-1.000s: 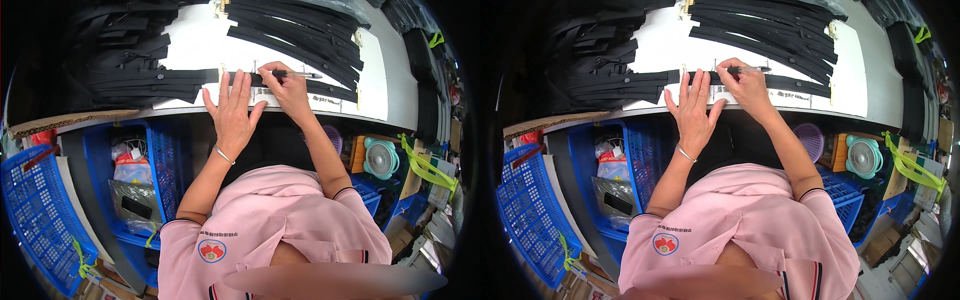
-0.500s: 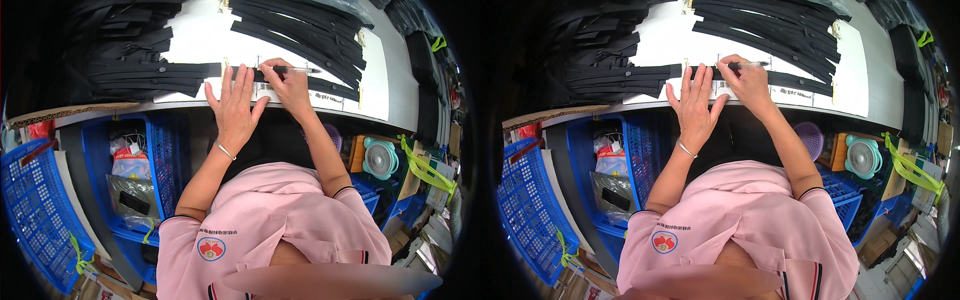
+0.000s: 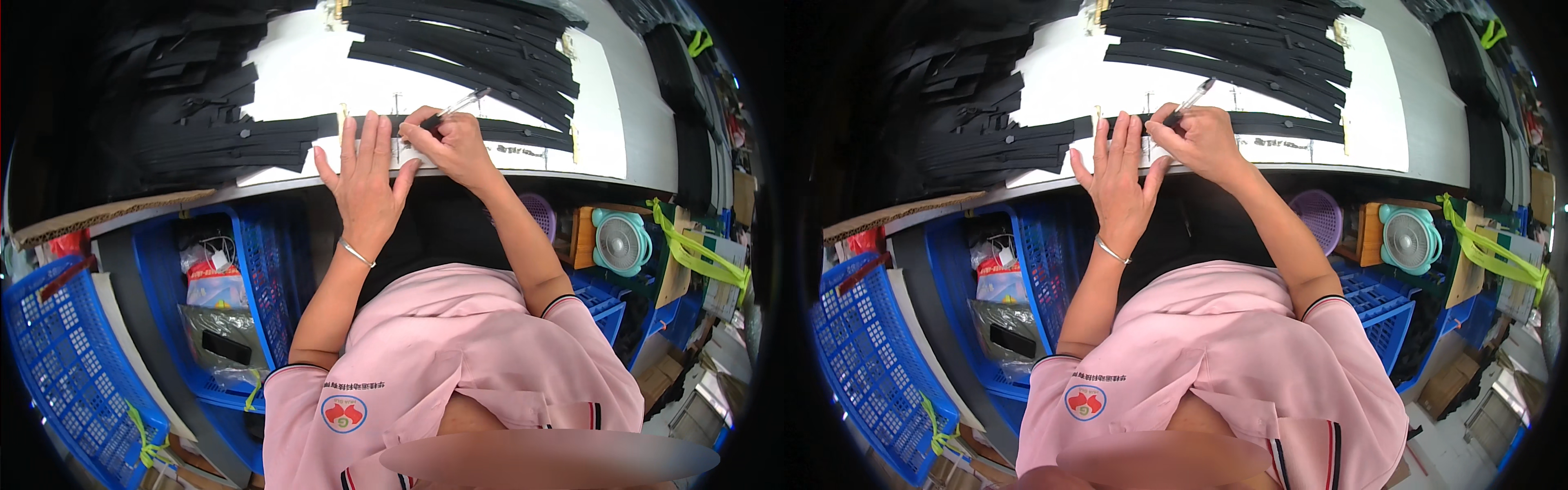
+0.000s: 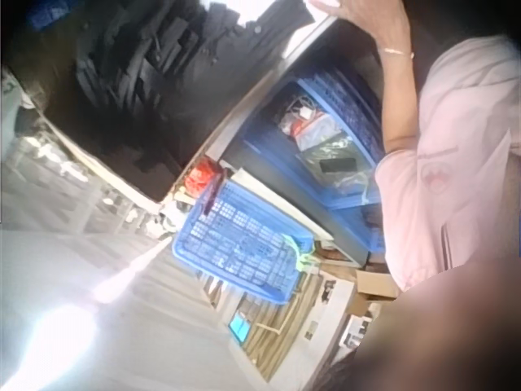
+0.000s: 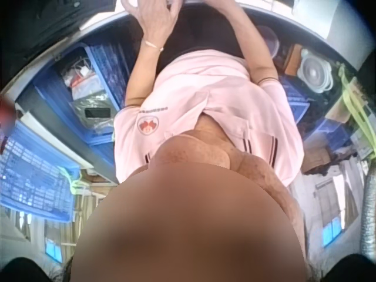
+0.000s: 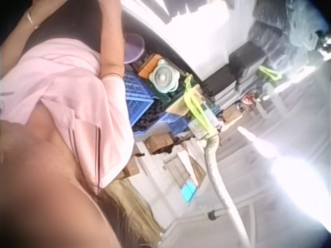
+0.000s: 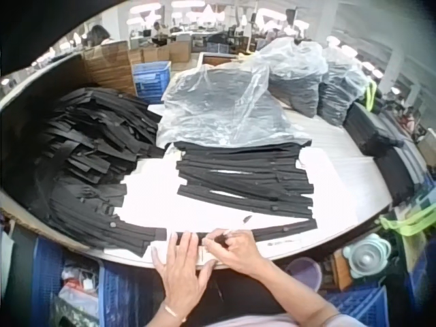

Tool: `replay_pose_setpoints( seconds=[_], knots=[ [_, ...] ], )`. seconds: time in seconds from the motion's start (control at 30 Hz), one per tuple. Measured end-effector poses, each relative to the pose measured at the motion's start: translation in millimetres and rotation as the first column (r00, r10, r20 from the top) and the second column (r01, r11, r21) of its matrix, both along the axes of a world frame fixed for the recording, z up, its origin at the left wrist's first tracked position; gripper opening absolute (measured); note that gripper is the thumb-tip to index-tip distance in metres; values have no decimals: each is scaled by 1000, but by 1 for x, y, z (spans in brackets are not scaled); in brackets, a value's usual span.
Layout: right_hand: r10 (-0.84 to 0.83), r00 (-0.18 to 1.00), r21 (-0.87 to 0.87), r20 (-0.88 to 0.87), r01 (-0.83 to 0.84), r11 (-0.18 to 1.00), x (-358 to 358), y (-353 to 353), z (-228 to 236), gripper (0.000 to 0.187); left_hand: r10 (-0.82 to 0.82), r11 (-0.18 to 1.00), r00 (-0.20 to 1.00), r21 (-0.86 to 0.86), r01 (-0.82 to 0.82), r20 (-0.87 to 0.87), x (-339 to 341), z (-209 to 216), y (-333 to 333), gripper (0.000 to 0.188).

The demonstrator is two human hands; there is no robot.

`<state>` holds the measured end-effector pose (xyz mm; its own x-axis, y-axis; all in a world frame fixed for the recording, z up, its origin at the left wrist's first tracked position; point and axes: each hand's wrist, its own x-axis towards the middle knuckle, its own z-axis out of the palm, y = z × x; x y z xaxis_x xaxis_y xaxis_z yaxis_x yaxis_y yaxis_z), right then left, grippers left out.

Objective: Inspecting and marking black zippers on a workbench using a pen.

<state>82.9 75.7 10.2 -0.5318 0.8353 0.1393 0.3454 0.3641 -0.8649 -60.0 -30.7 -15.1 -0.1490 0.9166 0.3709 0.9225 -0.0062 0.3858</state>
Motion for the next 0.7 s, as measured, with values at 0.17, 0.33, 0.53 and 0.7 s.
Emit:
replay_pose_setpoints(
  seconds=[0.17, 0.33, 0.53, 0.7],
  knots=[
    [-251, 937, 116, -244, 285, 951, 35, 0, 6, 11, 7, 1000, 1000, 6, -7, -14, -1, -1, -1, 69],
    [-409, 909, 157, -75, 416, 896, 73, 9, 5, 14, 7, 1000, 999, 4, -7, -31, 0, -2, -1, 69],
    [-365, 930, 212, 29, 352, 912, 76, 11, 4, 17, 5, 1000, 999, -8, -5, -39, 0, -3, -1, 69],
    [-366, 930, 295, 5, 349, 890, 73, 15, -2, 14, -8, 1000, 1000, -15, 8, -15, -1, -1, 0, 69]
  ],
)
